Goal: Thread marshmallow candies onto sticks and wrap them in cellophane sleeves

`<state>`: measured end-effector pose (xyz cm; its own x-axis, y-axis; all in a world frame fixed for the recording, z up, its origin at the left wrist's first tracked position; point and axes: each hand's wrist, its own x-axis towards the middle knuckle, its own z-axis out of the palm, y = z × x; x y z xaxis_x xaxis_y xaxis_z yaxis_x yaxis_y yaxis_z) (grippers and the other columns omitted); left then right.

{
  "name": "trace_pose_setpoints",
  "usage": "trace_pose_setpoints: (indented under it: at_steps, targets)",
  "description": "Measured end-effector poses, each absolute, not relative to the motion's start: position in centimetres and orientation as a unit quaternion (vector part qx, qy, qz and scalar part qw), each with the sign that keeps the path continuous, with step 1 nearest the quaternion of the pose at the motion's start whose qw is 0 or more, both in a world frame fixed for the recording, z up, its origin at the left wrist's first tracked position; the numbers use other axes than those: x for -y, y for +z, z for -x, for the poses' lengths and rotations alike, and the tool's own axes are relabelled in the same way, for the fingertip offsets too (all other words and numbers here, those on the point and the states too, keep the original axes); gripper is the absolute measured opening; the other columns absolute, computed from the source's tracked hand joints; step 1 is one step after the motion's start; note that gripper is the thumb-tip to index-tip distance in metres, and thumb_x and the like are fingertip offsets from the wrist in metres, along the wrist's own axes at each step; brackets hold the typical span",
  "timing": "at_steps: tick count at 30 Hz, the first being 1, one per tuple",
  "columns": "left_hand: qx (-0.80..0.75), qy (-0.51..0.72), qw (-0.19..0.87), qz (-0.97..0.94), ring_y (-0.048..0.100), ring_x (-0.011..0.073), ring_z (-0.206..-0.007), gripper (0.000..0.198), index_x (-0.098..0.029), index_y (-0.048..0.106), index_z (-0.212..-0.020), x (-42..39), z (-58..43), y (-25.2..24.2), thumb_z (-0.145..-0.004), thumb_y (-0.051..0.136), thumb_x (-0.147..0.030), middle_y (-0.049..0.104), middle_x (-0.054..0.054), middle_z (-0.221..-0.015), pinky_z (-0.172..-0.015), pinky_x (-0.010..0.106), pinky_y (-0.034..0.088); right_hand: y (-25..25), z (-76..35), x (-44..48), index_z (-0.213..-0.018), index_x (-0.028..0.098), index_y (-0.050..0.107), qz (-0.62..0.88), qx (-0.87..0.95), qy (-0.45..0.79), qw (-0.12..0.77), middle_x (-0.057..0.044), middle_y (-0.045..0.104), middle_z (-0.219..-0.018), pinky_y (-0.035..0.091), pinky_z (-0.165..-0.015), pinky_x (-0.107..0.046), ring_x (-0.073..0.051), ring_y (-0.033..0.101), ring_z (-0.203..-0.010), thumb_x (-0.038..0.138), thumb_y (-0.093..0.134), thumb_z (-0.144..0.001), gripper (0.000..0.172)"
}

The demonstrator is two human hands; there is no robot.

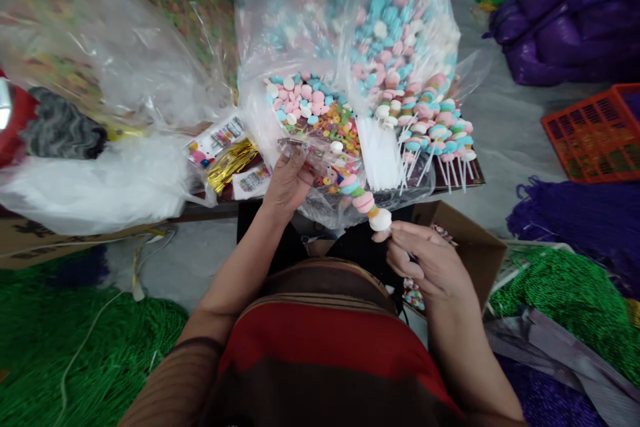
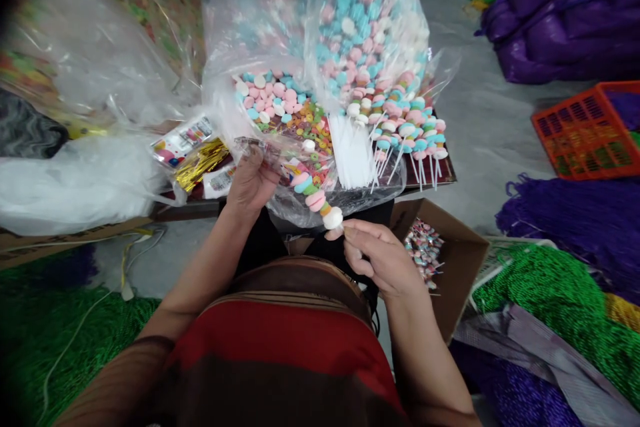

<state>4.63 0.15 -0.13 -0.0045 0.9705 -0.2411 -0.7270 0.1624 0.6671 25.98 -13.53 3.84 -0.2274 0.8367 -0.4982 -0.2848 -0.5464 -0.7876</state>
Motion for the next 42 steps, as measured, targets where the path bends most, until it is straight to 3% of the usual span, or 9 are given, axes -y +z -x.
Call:
trace_pose_setpoints:
  at_steps: [7,18,22,25,29,34,38,42]
  targets:
    - [-0.350,0.608,0.690,-0.181,0.075,0.0180,-0.103,0.016,-0.025,0.068,-0.085,-0.3,-4.3,-0.7,-0.081,0.082,-0.030,0.077,0.000,-0.088,-0.082,0.027,0.061,2.1,-24.8,13.7,-0.081,0.019,0.063,0.413,0.207,0.793,0.396,0.014,0.027,-0.036,0.013,-0.034,-0.017,-0.003,0.010,-0.030,0.042,0.068,-0.087,0.023]
    - [-0.352,0.608,0.696,-0.148,0.074,0.0126,-0.092,0.008,-0.024,0.068,-0.085,-0.4,-4.2,-1.2,-0.088,0.075,-0.021,0.076,-0.002,-0.089,-0.082,0.024,0.060,1.0,-24.0,14.4,-0.083,0.023,0.056,0.343,0.139,0.829,0.420,0.018,0.021,-0.034,0.013,-0.029,-0.014,-0.003,0.000,-0.027,0.040,0.064,-0.091,0.020]
    - [-0.342,0.613,0.697,-0.144,0.072,0.0099,-0.081,0.009,-0.023,0.067,-0.084,-0.4,-4.3,-1.4,-0.090,0.071,-0.017,0.076,-0.003,-0.084,-0.073,0.019,0.059,1.3,-23.8,14.4,-0.083,0.022,0.059,0.384,0.145,0.813,0.413,0.017,0.024,-0.035,0.016,-0.031,-0.014,-0.003,0.004,-0.028,0.040,0.067,-0.090,0.021]
    - [-0.336,0.620,0.691,-0.157,0.074,0.0107,-0.084,0.008,-0.024,0.067,-0.088,-0.3,-4.3,-1.4,-0.088,0.074,-0.019,0.077,-0.003,-0.085,-0.067,0.017,0.056,1.9,-23.3,14.5,-0.085,0.021,0.063,0.426,0.161,0.783,0.424,0.016,0.026,-0.038,0.016,-0.033,-0.016,-0.003,0.008,-0.031,0.042,0.070,-0.089,0.023]
    - [-0.350,0.620,0.676,-0.192,0.074,0.0163,-0.106,0.021,-0.025,0.069,-0.102,-0.2,-4.5,-1.2,-0.084,0.079,-0.023,0.080,-0.001,-0.100,-0.085,0.024,0.059,2.7,-22.7,14.8,-0.087,0.019,0.068,0.505,0.233,0.713,0.426,0.013,0.031,-0.041,0.016,-0.038,-0.018,-0.003,0.016,-0.036,0.050,0.071,-0.088,0.031]
    - [-0.349,0.616,0.665,-0.239,0.068,0.0218,-0.125,0.030,-0.026,0.072,-0.096,-0.2,-4.6,-1.5,-0.071,0.090,-0.027,0.080,-0.001,-0.097,-0.104,0.031,0.055,2.3,-23.4,14.3,-0.087,0.018,0.071,0.567,0.363,0.630,0.387,0.008,0.042,-0.045,0.017,-0.044,-0.022,-0.006,0.028,-0.042,0.059,0.070,-0.086,0.041]
    - [-0.336,0.599,0.675,-0.270,0.071,0.0223,-0.117,0.038,-0.025,0.074,-0.091,-0.3,-4.2,-1.6,-0.062,0.095,-0.033,0.079,0.000,-0.091,-0.101,0.034,0.056,1.2,-23.7,13.6,-0.096,0.020,0.069,0.611,0.396,0.523,0.443,0.006,0.057,-0.056,0.024,-0.046,-0.023,-0.008,0.036,-0.047,0.057,0.074,-0.085,0.039]
    - [-0.333,0.610,0.663,-0.277,0.075,0.0190,-0.100,0.039,-0.022,0.074,-0.083,-0.3,-4.0,-0.7,-0.056,0.097,-0.038,0.079,0.000,-0.088,-0.094,0.031,0.057,0.2,-23.4,13.3,-0.087,0.021,0.065,0.598,0.392,0.511,0.476,0.007,0.052,-0.052,0.026,-0.046,-0.022,-0.008,0.037,-0.046,0.059,0.069,-0.088,0.038]
